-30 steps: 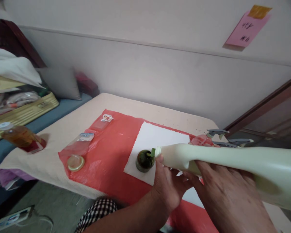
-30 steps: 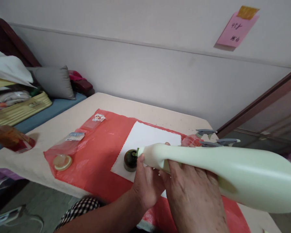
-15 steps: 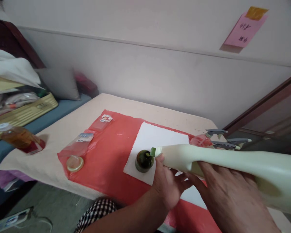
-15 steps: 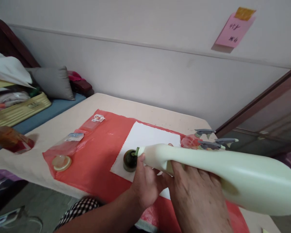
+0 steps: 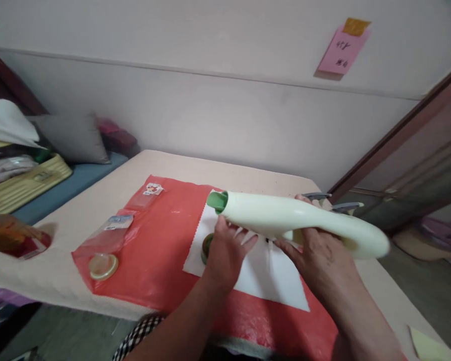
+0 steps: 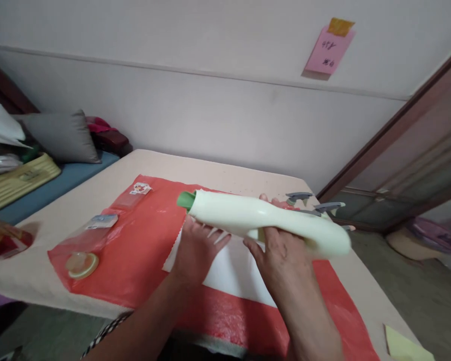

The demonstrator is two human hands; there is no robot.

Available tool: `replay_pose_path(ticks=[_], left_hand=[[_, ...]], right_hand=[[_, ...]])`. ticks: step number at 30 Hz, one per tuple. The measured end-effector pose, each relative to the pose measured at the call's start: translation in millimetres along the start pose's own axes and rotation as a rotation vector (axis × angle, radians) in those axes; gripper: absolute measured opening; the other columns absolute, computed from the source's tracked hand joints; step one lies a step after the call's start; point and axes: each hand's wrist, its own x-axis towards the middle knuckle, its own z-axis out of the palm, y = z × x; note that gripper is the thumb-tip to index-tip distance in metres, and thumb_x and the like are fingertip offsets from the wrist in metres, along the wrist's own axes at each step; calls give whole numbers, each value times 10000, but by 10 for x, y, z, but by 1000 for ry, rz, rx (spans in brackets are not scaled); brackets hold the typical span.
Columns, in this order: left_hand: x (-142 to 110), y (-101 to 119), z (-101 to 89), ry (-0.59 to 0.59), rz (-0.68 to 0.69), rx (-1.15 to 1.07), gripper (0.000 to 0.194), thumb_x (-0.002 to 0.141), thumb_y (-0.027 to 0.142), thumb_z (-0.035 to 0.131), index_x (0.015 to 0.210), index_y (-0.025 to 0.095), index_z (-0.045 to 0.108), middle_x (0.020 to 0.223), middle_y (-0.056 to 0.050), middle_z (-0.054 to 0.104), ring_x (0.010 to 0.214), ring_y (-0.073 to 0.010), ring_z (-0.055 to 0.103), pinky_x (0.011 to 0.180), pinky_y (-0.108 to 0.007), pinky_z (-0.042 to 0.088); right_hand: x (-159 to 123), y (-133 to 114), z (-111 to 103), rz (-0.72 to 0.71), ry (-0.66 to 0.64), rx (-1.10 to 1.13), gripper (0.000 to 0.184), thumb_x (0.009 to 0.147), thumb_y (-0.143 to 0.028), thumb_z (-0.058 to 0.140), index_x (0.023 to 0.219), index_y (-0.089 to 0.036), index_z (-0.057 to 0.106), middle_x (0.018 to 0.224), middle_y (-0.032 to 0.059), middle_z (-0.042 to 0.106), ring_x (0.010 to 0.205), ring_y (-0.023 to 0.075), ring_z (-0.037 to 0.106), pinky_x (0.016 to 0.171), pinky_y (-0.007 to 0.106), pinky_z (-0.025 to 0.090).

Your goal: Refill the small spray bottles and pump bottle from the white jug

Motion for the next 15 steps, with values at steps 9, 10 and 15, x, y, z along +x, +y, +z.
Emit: replay_pose_path(ticks=[9,10,15], left_hand=[[16,497,-127,157,307,349,519,875,627,546,1168,199,562,1183,-143,679,1157,-268,647,943,-390,509],[14,524,-147,171,308,377,526,869,633,547,1159,194,564,1175,-144,683,1149,-266,650,936,-383,508],[13,612,-220,219,293,469,467,877,574,556,1130,182,575,1136,-130,699,1095,-244,670,900,-353,510]], right_hand=[[223,143,947,510,88,786,898,655,-542,792,1392,-144,467,1426,204,541,1349,370,453,1155,549,312],[234,140,1075,570,94,867,886,634,-517,807,1372,-154,478,1384,192,578,1301,356,499,1134,546,343],[279,124,1664,645,105,1013,795,688,-489,742,1360,-188,444,1299,148,640,1182,279,590,1050,480,449]])
